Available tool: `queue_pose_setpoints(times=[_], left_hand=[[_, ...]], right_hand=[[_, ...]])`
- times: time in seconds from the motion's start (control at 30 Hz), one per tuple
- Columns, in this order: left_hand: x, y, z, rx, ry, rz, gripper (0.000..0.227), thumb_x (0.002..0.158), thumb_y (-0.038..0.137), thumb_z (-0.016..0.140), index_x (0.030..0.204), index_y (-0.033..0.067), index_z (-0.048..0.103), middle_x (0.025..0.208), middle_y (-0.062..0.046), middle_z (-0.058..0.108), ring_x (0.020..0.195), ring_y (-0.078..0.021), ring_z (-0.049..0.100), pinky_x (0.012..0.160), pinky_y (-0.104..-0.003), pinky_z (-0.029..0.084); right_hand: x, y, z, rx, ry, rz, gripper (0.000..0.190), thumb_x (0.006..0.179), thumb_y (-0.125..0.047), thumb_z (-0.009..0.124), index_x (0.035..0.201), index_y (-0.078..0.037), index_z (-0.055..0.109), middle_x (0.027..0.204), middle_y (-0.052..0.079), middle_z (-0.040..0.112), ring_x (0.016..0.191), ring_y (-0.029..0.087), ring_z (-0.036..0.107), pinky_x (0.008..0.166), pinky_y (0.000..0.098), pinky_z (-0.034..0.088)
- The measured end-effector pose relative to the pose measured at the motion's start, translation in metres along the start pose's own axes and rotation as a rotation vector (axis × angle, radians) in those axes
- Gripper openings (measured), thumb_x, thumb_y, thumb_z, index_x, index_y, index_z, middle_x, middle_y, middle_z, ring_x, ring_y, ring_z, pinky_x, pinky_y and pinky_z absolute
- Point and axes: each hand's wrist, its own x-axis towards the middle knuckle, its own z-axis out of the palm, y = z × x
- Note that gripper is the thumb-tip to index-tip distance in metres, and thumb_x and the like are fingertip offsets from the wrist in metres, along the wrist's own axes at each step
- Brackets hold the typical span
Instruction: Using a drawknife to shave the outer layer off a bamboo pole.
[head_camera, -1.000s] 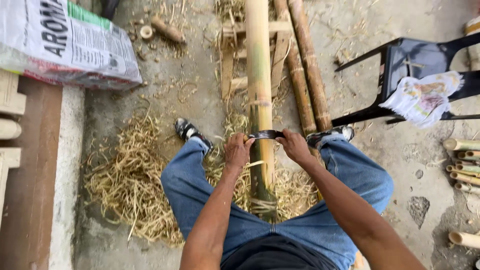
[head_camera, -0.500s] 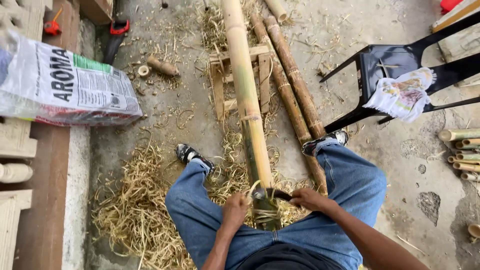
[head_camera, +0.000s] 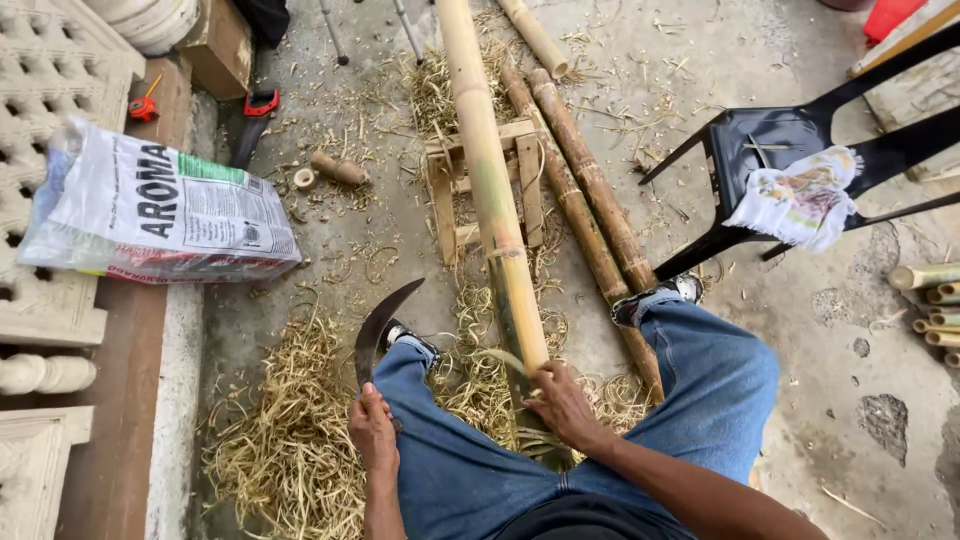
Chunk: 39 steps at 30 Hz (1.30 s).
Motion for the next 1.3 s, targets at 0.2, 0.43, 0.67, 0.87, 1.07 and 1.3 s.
queue_pose_setpoints(times=[0.2, 0.43, 0.67, 0.87, 1.07, 1.3], left_hand=[[0.019, -0.008, 0.01, 0.473, 0.066, 0.126, 0.064, 0.103, 0.06, 0.045, 0.09, 0.0024, 0.067, 0.077, -0.008, 0.061, 0.065, -0.0188, 0.061, 0.059, -0.04, 0.05], [0.01, 0.01, 0.013, 0.456, 0.049, 0.009, 0.068, 0.101, 0.064, 0.043, 0.093, 0.0013, 0.068, 0.079, -0.012, 0.062, 0.065, -0.0228, 0.063, 0.06, -0.042, 0.051], [0.038, -0.024, 0.009, 0.621, 0.064, 0.083, 0.072, 0.101, 0.068, 0.037, 0.092, 0.0049, 0.069, 0.077, -0.009, 0.064, 0.068, -0.0209, 0.064, 0.064, -0.044, 0.05], [0.032, -0.021, 0.006, 0.583, 0.062, 0.035, 0.069, 0.1, 0.07, 0.036, 0.089, 0.0083, 0.066, 0.075, -0.006, 0.062, 0.067, -0.022, 0.064, 0.064, -0.045, 0.051], [0.029, -0.011, 0.005, 0.557, 0.068, 0.047, 0.069, 0.1, 0.07, 0.035, 0.085, 0.009, 0.064, 0.073, -0.003, 0.057, 0.067, -0.0204, 0.062, 0.063, -0.045, 0.051], [0.037, -0.026, -0.002, 0.562, 0.095, 0.036, 0.072, 0.102, 0.071, 0.034, 0.087, 0.0079, 0.065, 0.075, -0.007, 0.06, 0.071, -0.0227, 0.063, 0.069, -0.047, 0.051]], right_hand=[[0.015, 0.016, 0.048, -0.177, 0.006, -0.355, 0.022, 0.108, -0.028, 0.048, 0.103, -0.012, 0.061, 0.094, 0.01, 0.067, 0.083, 0.022, 0.056, 0.075, 0.0347, 0.053], [0.008, -0.051, 0.004, 0.544, -0.286, 0.318, 0.032, 0.106, -0.039, 0.036, 0.109, -0.016, 0.058, 0.079, 0.008, 0.065, 0.053, 0.016, 0.045, 0.045, 0.0317, 0.041], [-0.001, 0.022, 0.031, 0.754, -0.123, 0.376, 0.034, 0.108, -0.033, 0.042, 0.106, -0.008, 0.066, 0.072, 0.001, 0.054, 0.052, 0.01, 0.046, 0.044, 0.027, 0.043], [-0.032, 0.013, -0.006, 0.973, -0.296, 0.643, 0.027, 0.109, -0.026, 0.044, 0.107, -0.006, 0.062, 0.059, -0.002, 0.041, 0.046, 0.011, 0.031, 0.04, 0.0286, 0.025], [-0.057, -0.013, -0.039, 1.092, -0.392, 0.766, 0.03, 0.111, -0.026, 0.04, 0.107, -0.005, 0.06, 0.057, -0.005, 0.037, 0.044, 0.007, 0.024, 0.038, 0.0256, 0.02], [-0.045, -0.091, -0.083, 1.095, -0.413, 0.361, 0.035, 0.108, -0.035, 0.044, 0.113, -0.004, 0.06, 0.057, -0.005, 0.034, 0.046, 0.011, 0.031, 0.043, 0.0298, 0.027]])
